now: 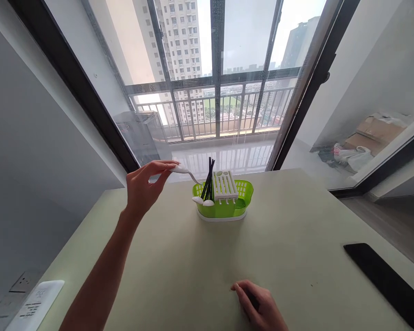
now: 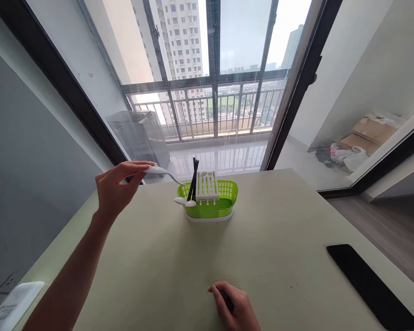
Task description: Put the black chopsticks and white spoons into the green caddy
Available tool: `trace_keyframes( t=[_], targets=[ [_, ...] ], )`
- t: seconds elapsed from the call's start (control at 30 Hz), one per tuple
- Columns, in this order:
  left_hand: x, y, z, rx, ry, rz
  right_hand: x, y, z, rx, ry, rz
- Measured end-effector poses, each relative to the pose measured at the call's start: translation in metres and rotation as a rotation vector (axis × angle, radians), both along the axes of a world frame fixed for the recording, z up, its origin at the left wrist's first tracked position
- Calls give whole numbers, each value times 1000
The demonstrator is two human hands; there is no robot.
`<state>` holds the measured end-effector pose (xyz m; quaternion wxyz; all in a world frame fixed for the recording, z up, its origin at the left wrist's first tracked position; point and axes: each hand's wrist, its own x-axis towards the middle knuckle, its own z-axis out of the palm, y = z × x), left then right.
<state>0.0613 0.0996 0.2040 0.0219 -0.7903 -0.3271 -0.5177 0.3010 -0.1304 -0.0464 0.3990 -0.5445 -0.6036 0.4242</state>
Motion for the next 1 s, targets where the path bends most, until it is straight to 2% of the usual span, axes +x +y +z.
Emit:
trace_keyframes(
  t=[0.23,0.5,0.73,0.83,1.0],
  targets=[
    [1,31,-52,-189,30,-131,-2,-1,2,36,-6,-22],
    [-4,43,-89,-348,31,-212,-2,0,1,38,-31,-31],
    [-8,50,-108,-403,44,-248,-5,-2,-5,34,-54,-62],
    [-10,51,-114,-415,66,-241,-7,-3,-8,32,-43,-94],
    [-13,52,-118,-426,93,-221,-5,0,-18,22,-12,-47]
  ],
)
